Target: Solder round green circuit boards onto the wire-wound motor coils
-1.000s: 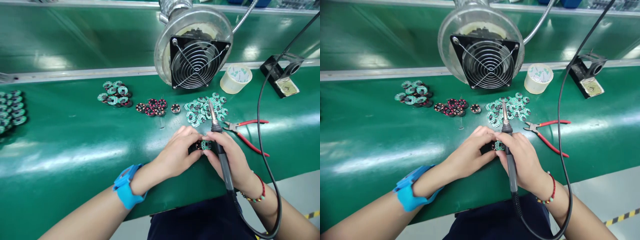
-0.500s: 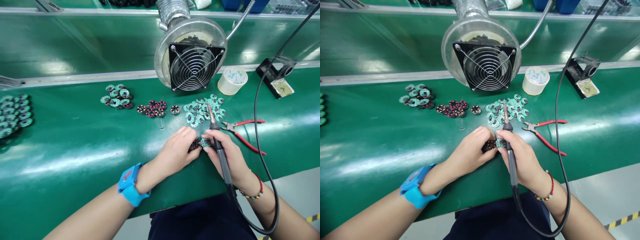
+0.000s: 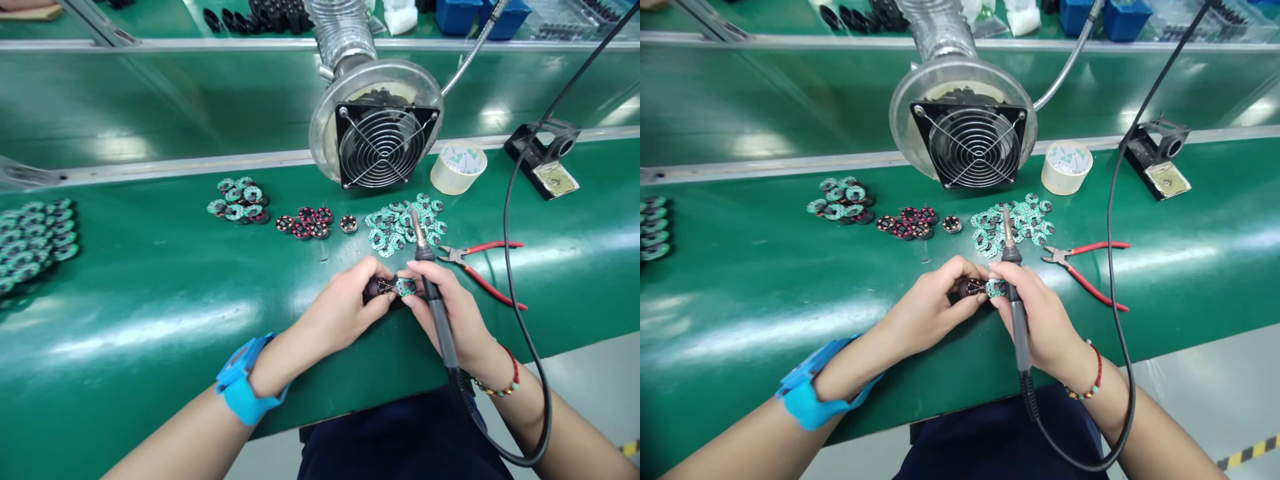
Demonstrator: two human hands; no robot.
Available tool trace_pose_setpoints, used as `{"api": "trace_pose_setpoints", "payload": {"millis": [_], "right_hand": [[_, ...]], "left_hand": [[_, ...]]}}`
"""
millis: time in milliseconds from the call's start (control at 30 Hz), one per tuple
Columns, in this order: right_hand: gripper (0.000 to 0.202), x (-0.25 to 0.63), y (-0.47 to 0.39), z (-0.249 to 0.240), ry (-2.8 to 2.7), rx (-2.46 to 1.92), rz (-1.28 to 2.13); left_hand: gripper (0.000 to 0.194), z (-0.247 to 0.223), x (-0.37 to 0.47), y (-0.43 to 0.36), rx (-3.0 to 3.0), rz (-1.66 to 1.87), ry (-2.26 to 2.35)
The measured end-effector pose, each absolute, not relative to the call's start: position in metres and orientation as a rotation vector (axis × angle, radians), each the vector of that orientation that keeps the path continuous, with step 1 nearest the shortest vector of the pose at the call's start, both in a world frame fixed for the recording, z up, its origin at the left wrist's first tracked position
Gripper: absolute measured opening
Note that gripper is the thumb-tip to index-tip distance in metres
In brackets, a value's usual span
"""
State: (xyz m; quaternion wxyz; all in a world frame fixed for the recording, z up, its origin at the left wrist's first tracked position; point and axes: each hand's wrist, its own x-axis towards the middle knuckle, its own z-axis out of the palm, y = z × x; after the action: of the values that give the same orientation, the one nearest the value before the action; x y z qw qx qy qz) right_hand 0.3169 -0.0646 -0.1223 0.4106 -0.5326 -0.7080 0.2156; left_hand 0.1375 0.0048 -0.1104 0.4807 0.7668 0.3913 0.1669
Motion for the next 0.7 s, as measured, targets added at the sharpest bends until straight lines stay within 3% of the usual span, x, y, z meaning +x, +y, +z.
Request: {"api": "trace_pose_setpoints", "payload": {"millis": [200,433,700], "right_hand": [[0.053,0.32,-0.066,-0.123,-1.748,-1.269,0.508],[0.052,0.322,-0.068,-0.119,-1.868,-1.189,0.419],[0.056,0.317,-0.066,-0.117,-1.96,-1.102,0.295]], "left_hand": [[0.016,-0.112,0.136,0.01,1.629,0.533,0.873],[0.024,-0.108,0.14,0.004,0.854,0.452,0.723],[0.027,-0.106,0.147,-0.008,0.726,0.427,0.755]]}}
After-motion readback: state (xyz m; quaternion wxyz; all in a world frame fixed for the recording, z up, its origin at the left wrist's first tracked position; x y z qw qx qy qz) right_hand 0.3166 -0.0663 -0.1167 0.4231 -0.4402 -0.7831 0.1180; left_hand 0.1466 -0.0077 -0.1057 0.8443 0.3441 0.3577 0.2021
